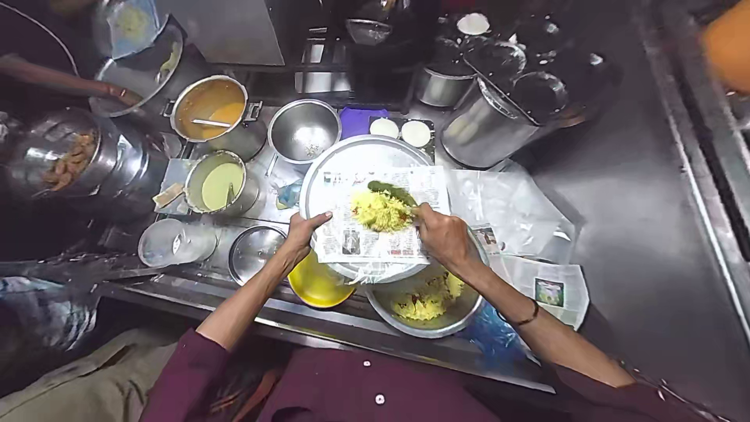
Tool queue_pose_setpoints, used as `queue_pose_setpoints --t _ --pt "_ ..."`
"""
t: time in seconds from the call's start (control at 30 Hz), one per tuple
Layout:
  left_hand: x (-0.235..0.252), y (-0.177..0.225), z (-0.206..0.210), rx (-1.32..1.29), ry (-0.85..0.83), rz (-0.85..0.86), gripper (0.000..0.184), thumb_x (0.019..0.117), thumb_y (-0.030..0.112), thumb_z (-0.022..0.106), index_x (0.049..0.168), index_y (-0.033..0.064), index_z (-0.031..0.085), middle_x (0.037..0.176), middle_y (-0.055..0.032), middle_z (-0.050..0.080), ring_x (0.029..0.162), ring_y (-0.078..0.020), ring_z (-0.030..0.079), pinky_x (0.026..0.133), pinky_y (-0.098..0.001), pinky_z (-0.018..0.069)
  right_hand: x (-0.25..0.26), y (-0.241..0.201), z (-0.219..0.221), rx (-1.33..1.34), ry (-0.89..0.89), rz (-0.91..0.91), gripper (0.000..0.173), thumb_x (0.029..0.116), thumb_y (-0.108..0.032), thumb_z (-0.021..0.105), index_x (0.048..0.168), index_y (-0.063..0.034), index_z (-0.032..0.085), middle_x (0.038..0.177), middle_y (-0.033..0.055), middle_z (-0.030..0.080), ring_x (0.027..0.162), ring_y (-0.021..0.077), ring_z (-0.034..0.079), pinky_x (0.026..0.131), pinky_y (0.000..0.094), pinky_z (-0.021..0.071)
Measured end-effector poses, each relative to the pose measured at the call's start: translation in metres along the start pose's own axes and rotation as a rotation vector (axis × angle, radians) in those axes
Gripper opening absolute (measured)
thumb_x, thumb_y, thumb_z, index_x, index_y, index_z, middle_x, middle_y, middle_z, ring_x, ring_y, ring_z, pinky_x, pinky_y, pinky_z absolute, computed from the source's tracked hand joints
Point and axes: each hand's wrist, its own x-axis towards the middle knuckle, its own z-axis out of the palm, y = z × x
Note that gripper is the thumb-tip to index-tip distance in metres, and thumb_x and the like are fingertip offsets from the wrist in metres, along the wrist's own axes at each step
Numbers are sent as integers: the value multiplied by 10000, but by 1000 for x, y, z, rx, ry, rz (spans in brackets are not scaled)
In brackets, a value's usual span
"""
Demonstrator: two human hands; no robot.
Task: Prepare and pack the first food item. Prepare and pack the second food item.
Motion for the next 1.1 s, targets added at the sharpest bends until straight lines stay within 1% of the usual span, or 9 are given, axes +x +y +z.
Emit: queue_pose_setpoints --t 0.07,0.2,0.3,0.43,0.5,0.67,0.83,1.0,1.1 --pt "-2 2 -6 -19 12 14 453 820 51 841 1197 -69 622 1009 -226 745 882 -326 755 814 -483 643 0 8 -11 202 62 52 334 1087 -258 417 1066 -67 690 758 146 687 676 333 694 600 552 553" --pt "-15 13 -24 -15 121 30 528 812 108 861 1254 -13 599 1041 -185 742 893 -297 748 794 -477 639 -17 57 -44 952 -131 321 398 1102 -384 416 972 -98 660 613 -27 555 451 68 479 421 249 434" --pt "-35 23 -43 88 164 14 626 819 247 869 1340 90 558 1110 -113 729 933 -238 736 796 -456 634 -55 119 -40 955 -362 585 394 1106 -360 404 980 -99 671 632 -20 561 445 51 451 415 215 401" --pt "-38 33 -71 24 249 128 658 818 248 870 1362 99 532 1155 -95 720 1000 -231 728 854 -453 629 -61 162 33 223 -630 357 306 1066 -288 559 1031 -36 730 829 164 699 747 328 678 701 581 557" --pt "-34 34 -79 -37 306 178 645 807 213 879 1337 77 538 1133 -100 730 997 -239 736 862 -461 635 -67 151 93 -28 -612 324 256 1013 -275 609 1074 -35 675 905 241 693 855 467 690 710 687 538" --pt "-41 46 -86 -129 401 274 637 832 160 853 1356 57 505 1164 -119 715 1037 -255 726 894 -480 626 -107 70 167 -69 -1063 120 351 917 -147 640 1257 -69 599 1051 252 686 974 478 680 773 680 544" --pt "-59 47 -94 -90 430 285 618 861 207 831 1377 88 513 1204 -96 710 1083 -239 713 930 -466 615 -96 99 181 -97 -796 288 226 1003 -218 544 1179 -95 614 928 236 699 864 469 701 685 649 547" --pt "-54 44 -96 -110 459 265 635 859 196 831 1388 81 498 1210 -103 701 1088 -241 708 933 -468 611 -102 76 169 -38 -1060 29 312 955 -141 597 1259 -71 608 1020 248 696 966 475 687 787 672 547" --pt "-57 31 -97 -76 445 219 622 858 232 833 1380 96 522 1211 -91 707 1089 -234 710 928 -460 613 -108 97 169 -84 -920 270 261 988 -198 567 1213 -76 616 967 264 698 903 497 691 707 677 540"
